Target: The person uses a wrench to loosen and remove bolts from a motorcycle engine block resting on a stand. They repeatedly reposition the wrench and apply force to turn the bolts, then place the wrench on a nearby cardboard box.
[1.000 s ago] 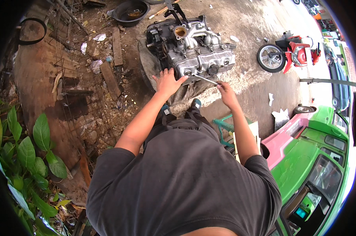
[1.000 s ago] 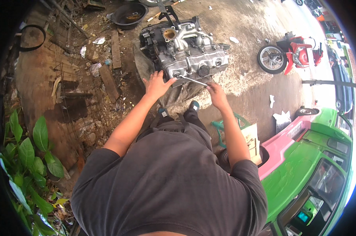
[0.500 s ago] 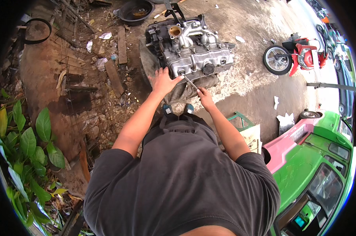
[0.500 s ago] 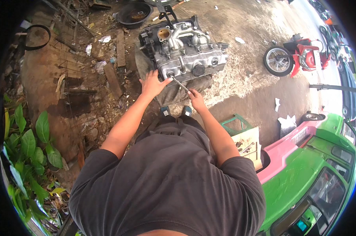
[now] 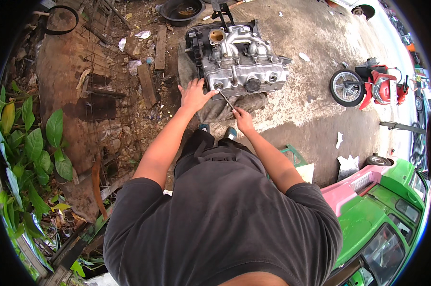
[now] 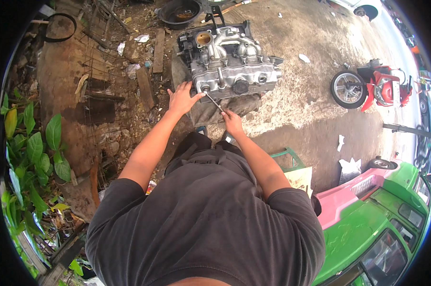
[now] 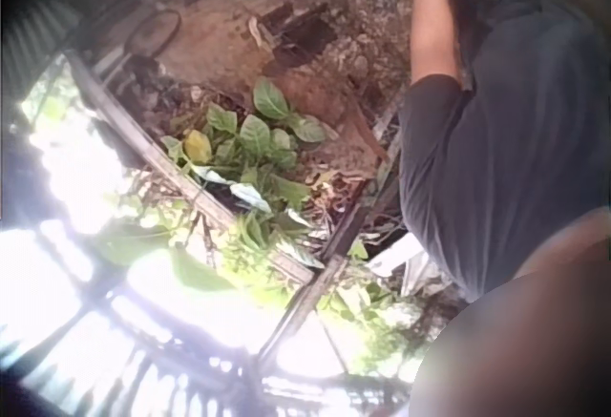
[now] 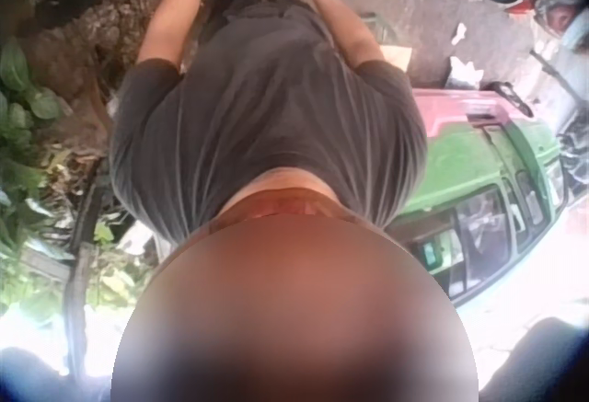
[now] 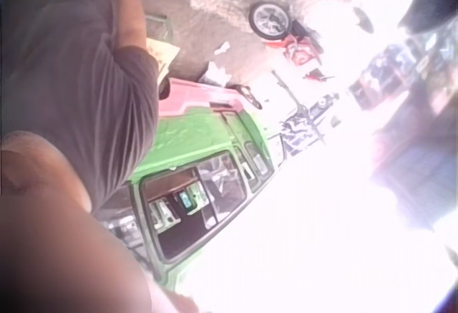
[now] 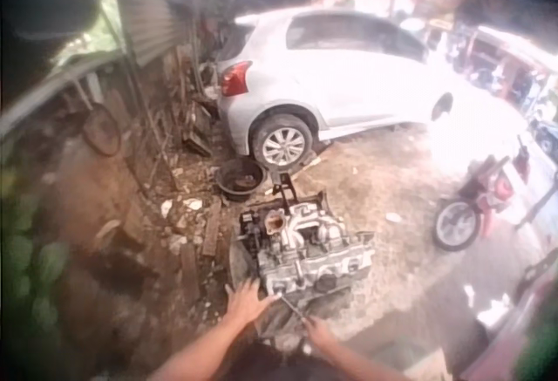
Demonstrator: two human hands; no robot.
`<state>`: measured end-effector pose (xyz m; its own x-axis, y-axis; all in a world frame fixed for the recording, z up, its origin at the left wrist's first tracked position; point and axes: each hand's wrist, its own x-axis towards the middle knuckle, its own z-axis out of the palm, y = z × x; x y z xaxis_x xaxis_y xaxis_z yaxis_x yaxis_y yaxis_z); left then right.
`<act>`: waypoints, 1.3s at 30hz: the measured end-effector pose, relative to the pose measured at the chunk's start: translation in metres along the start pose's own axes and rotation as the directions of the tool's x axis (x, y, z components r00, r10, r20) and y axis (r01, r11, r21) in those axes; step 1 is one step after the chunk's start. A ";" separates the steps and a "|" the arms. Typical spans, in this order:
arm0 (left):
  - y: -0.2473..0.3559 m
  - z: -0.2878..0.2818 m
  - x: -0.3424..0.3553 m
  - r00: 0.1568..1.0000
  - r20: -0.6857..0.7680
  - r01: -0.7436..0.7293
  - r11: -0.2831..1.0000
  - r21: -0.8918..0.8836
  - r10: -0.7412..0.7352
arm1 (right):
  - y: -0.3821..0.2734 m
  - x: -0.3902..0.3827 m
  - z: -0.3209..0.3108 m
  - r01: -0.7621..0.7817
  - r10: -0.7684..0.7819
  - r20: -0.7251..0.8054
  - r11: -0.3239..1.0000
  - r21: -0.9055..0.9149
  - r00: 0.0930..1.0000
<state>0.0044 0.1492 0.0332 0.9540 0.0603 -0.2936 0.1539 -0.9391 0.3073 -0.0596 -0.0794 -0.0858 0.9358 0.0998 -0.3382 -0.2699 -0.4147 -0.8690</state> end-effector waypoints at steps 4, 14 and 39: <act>0.006 -0.002 0.002 1.000 -0.007 0.019 0.999 0.043 -0.018 | -0.003 -0.004 -0.017 0.017 -0.019 0.030 0.997 0.073 0.999; 0.012 -0.012 0.002 0.998 0.060 0.024 0.998 0.052 -0.027 | -0.006 0.016 -0.035 -0.015 0.018 0.095 0.999 -0.035 0.995; 0.004 0.000 -0.001 1.000 0.011 -0.003 1.000 -0.029 0.003 | -0.282 0.052 -0.110 0.510 -0.354 0.524 -0.141 -0.849 0.775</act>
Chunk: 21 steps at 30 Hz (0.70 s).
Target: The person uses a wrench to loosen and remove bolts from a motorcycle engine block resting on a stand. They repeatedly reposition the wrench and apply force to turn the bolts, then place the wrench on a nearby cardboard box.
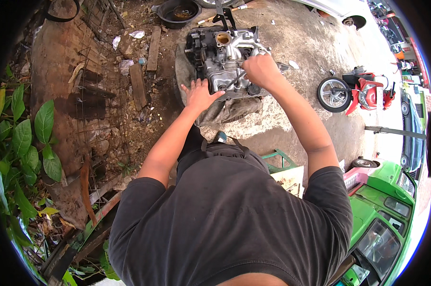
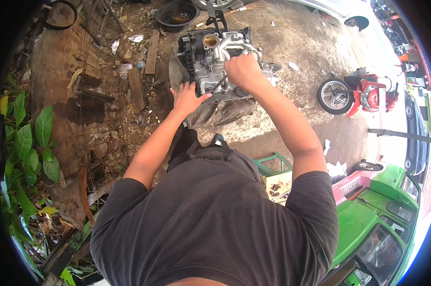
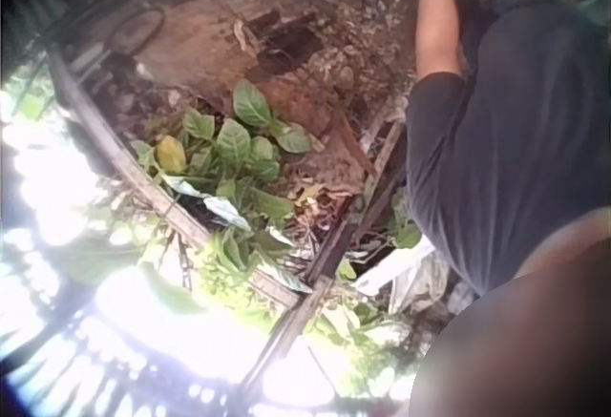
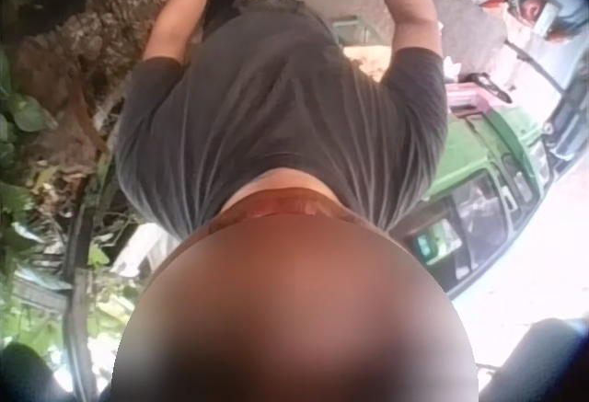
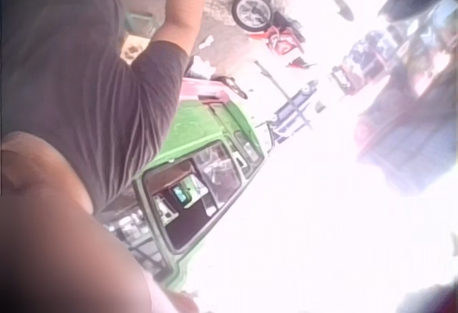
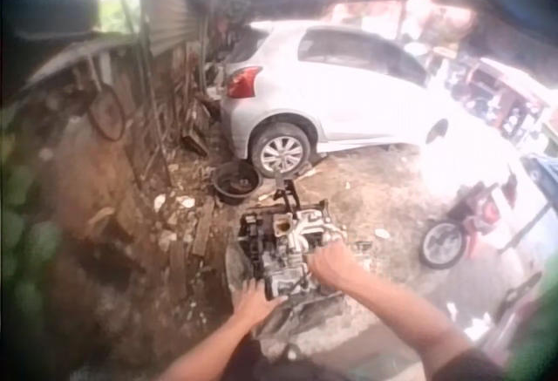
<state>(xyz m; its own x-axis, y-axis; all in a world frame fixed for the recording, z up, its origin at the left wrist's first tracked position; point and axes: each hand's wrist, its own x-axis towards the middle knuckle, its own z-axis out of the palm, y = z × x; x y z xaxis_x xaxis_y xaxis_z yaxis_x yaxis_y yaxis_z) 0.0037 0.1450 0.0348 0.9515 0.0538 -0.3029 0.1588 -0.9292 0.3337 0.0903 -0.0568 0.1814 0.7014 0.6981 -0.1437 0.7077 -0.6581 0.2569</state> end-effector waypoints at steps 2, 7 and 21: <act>-0.002 -0.002 0.000 1.000 0.016 -0.019 1.000 0.008 0.019 | -0.004 -0.007 0.000 0.004 -0.007 -0.053 0.999 -0.045 0.999; -0.009 -0.010 -0.001 0.995 0.078 -0.060 0.998 0.006 0.059 | -0.001 -0.061 0.014 -0.077 0.140 -0.274 0.970 0.230 0.951; -0.010 0.008 0.001 1.000 -0.007 0.004 0.996 -0.084 -0.005 | -0.119 -0.104 0.211 -0.411 0.480 0.429 -0.148 0.899 0.765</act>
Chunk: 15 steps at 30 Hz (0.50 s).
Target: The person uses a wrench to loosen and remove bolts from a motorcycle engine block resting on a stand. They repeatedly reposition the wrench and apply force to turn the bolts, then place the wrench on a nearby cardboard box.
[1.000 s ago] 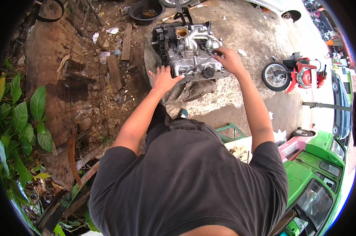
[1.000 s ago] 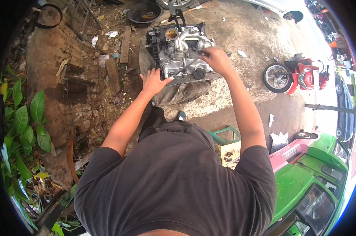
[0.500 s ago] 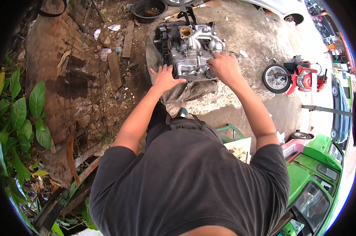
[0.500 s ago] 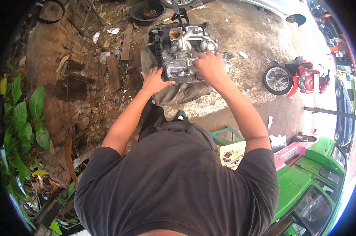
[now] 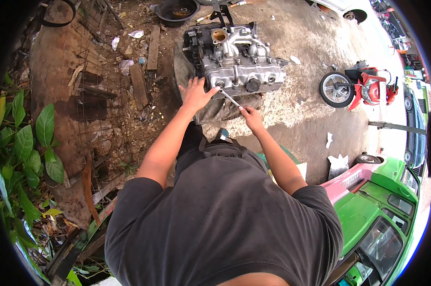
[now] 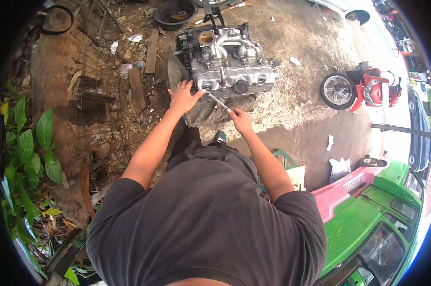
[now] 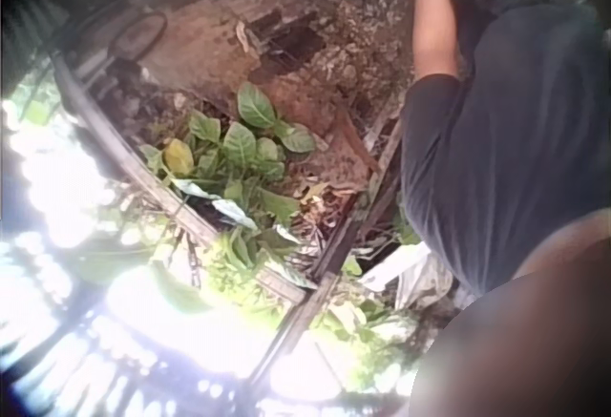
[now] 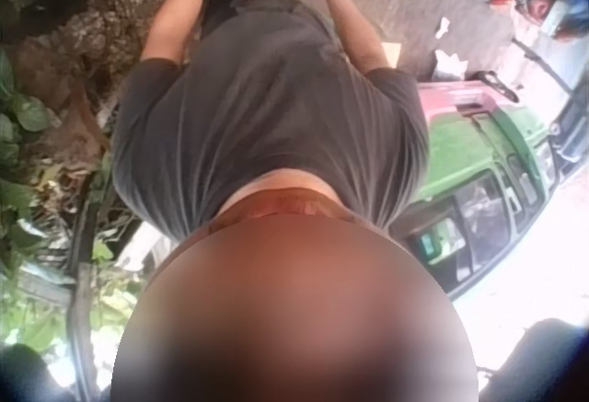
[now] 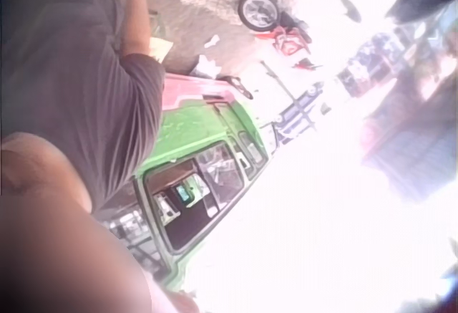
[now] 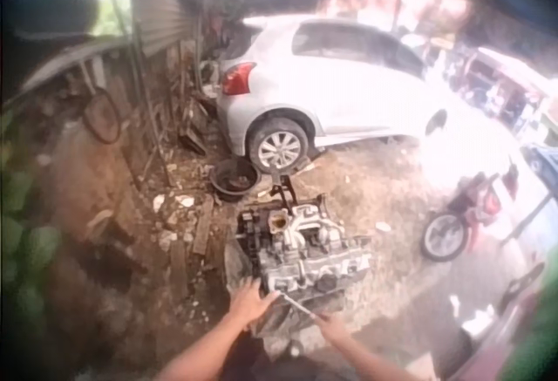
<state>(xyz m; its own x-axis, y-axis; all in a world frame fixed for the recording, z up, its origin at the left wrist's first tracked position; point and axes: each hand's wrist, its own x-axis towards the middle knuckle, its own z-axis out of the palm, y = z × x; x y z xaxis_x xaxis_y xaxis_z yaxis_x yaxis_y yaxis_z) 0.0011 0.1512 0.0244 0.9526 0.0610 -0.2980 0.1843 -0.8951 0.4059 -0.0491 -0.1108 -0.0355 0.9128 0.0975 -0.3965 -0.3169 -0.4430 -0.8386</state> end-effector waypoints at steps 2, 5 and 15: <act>0.003 -0.001 0.000 1.000 -0.002 0.003 1.000 0.012 -0.003 | 0.007 0.004 0.010 -0.032 0.032 0.003 0.999 0.007 0.999; 0.005 -0.005 0.000 1.000 0.003 0.009 1.000 0.015 -0.009 | 0.014 0.006 0.022 -0.014 0.015 -0.018 0.999 0.053 1.000; 0.009 -0.005 -0.001 0.999 -0.045 0.005 0.999 0.053 -0.003 | 0.015 0.002 0.034 -0.014 0.019 -0.079 0.998 0.066 0.997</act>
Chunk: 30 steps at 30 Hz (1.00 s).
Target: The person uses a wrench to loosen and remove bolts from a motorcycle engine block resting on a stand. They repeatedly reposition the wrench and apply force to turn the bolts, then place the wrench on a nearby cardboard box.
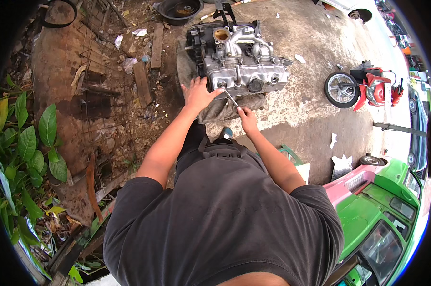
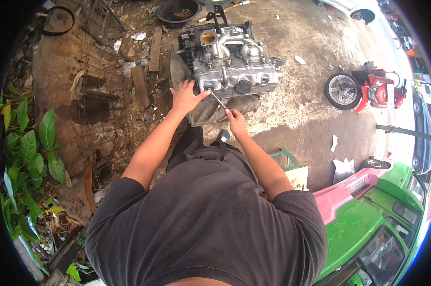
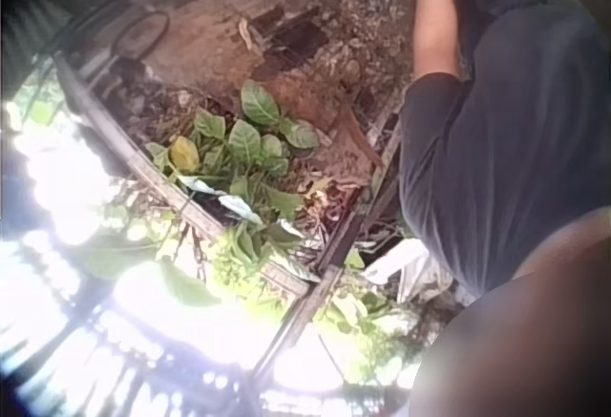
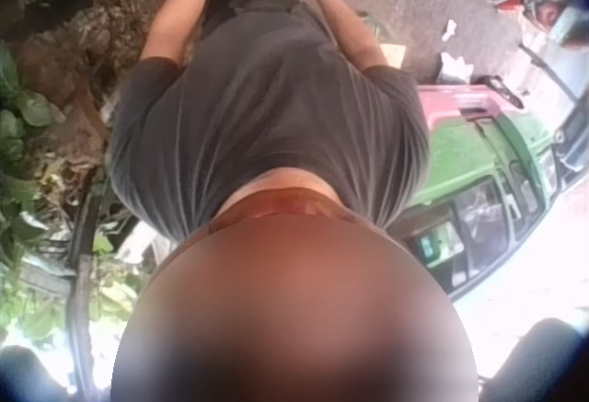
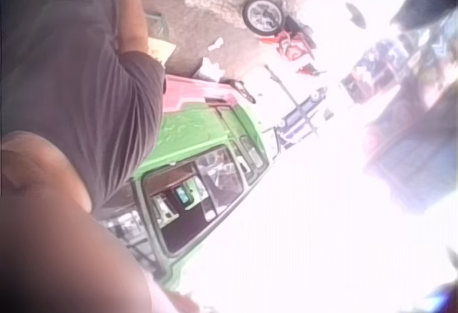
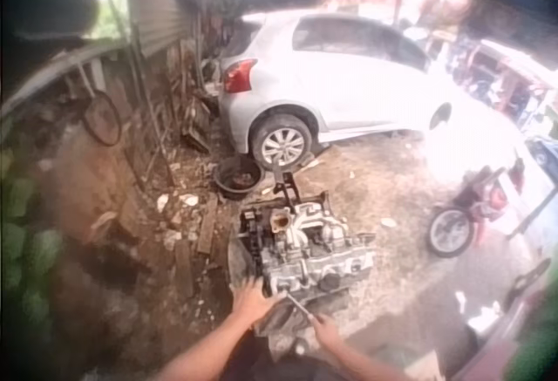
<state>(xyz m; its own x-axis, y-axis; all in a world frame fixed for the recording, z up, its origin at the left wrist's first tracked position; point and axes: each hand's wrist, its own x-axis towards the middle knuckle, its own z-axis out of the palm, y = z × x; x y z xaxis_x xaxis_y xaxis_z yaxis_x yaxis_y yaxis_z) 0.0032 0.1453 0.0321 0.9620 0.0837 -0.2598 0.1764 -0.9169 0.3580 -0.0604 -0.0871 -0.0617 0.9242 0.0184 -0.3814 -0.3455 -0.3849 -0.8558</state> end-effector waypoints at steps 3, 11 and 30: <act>0.002 -0.001 -0.001 1.000 -0.013 0.002 1.000 0.000 -0.002 | 0.000 0.001 0.006 -0.020 0.020 0.009 1.000 0.015 1.000; 0.004 -0.001 0.000 1.000 0.005 0.013 0.999 0.035 -0.013 | 0.007 0.029 -0.016 -0.100 0.102 0.224 0.995 -0.023 0.969; 0.003 -0.006 -0.004 0.999 0.043 0.021 1.000 -0.020 -0.020 | -0.243 0.053 -0.131 0.729 -0.674 0.370 0.379 -0.571 0.640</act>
<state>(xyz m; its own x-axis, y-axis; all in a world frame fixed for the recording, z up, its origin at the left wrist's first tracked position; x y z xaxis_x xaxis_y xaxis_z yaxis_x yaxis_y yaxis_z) 0.0014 0.1450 0.0397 0.9484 0.0854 -0.3054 0.2010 -0.9068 0.3706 0.0940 -0.1135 0.1715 0.7639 0.6125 0.2032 0.6354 -0.6589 -0.4027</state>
